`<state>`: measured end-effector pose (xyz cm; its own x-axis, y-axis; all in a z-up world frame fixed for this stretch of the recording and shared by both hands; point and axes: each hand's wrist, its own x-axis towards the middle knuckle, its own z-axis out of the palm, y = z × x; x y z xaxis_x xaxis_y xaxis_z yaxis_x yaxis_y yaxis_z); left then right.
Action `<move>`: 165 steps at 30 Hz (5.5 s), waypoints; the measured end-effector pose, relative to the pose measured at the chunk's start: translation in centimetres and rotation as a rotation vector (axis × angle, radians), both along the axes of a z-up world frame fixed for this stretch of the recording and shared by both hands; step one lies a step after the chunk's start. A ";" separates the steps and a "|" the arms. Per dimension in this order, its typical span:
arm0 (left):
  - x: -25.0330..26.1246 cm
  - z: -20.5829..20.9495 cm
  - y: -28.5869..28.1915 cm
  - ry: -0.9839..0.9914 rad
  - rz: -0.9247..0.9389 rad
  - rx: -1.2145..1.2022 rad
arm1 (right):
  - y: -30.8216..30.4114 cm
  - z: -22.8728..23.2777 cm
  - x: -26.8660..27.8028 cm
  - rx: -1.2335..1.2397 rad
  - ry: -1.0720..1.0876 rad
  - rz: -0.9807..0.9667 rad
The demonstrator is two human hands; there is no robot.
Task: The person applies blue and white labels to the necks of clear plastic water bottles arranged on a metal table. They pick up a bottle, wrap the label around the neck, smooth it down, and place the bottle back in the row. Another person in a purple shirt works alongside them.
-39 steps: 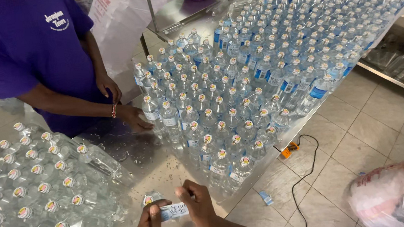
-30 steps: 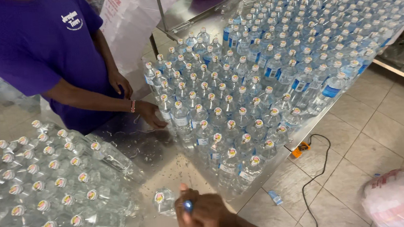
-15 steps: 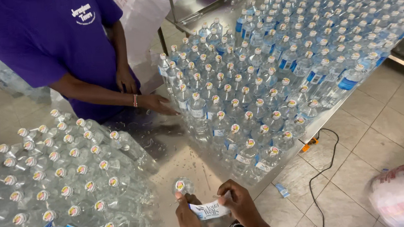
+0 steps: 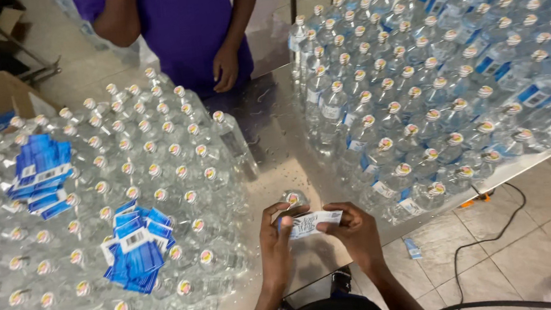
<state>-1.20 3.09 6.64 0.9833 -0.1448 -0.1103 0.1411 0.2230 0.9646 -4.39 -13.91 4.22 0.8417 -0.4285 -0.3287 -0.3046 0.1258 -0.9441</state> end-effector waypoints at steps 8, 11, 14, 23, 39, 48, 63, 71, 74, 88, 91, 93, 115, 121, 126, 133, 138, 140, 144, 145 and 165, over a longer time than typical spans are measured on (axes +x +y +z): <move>1.3 -1.8 0.9 0.081 0.182 0.157 | -0.3 -1.3 1.0 0.012 -0.079 0.177; 1.7 -2.7 0.7 0.045 0.215 0.091 | -0.9 -2.0 1.2 -0.044 -0.168 0.290; 2.2 -3.3 0.3 0.075 0.232 0.095 | -1.5 -2.1 1.4 -0.143 -0.224 0.349; 3.0 -4.9 -2.3 0.104 0.084 0.323 | -3.3 -1.5 2.1 -0.482 -0.487 0.362; 4.1 -13.9 -2.5 0.404 -0.447 -0.595 | -5.7 -4.4 1.0 -0.035 -0.199 0.512; 2.9 -14.0 -1.1 0.262 -0.656 -1.050 | -3.2 -7.7 0.9 0.414 -0.267 0.469; 0.9 -19.8 3.6 -0.107 -0.320 -0.647 | -2.5 -4.9 3.7 0.371 -0.300 0.954; 3.3 -13.3 4.2 -0.071 -0.572 0.070 | -3.1 -7.2 3.8 0.621 -0.611 0.895; 3.7 -6.3 3.7 -0.073 -0.609 0.532 | -5.3 -8.5 2.9 0.445 -0.423 0.846; 7.0 -1.3 2.4 -1.206 -0.077 1.123 | -5.0 -0.5 7.0 -1.158 -0.990 0.828; 8.0 -3.4 2.7 -1.155 -0.084 1.160 | -4.4 -2.1 8.1 -1.200 -0.965 0.871; 8.3 -5.2 2.5 -0.987 -0.148 1.103 | -4.7 -3.6 8.6 -1.232 -0.833 0.969; 7.8 -7.9 0.5 -0.305 -0.176 0.819 | -4.5 -4.8 7.1 -1.314 -0.622 1.048; 7.0 -6.2 0.8 -0.161 -0.172 0.596 | -4.9 -7.9 7.0 -0.799 -0.740 0.806; 5.6 -7.7 0.4 -0.084 -0.095 0.240 | -3.3 -8.1 8.4 -0.241 -0.570 0.491; 4.6 -7.7 0.4 -0.024 -0.039 0.238 | -2.5 -5.8 7.5 -0.316 -0.504 0.630; 3.3 -8.6 0.5 -0.031 -0.007 0.303 | -1.5 -5.3 6.8 -0.338 -0.438 0.628; 3.4 -8.5 0.0 -0.048 0.005 0.318 | -1.7 -6.0 7.0 -0.359 -0.431 0.617; 3.2 -8.5 -0.6 -0.054 0.015 0.340 | -2.4 -8.4 6.6 -0.360 -0.406 0.597; 3.2 -8.5 -0.6 -0.055 0.014 0.338 | -2.3 -8.5 6.6 -0.362 -0.407 0.596; 2.4 -10.6 -1.3 -0.016 0.102 0.275 | -2.9 -12.8 5.6 -0.321 -0.432 0.673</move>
<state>1.17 1.82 -3.91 0.9932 -0.0123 -0.1160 0.1155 -0.0354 0.9927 1.26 -16.77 -8.58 0.9734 0.1887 0.1303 0.1752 -0.2456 -0.9534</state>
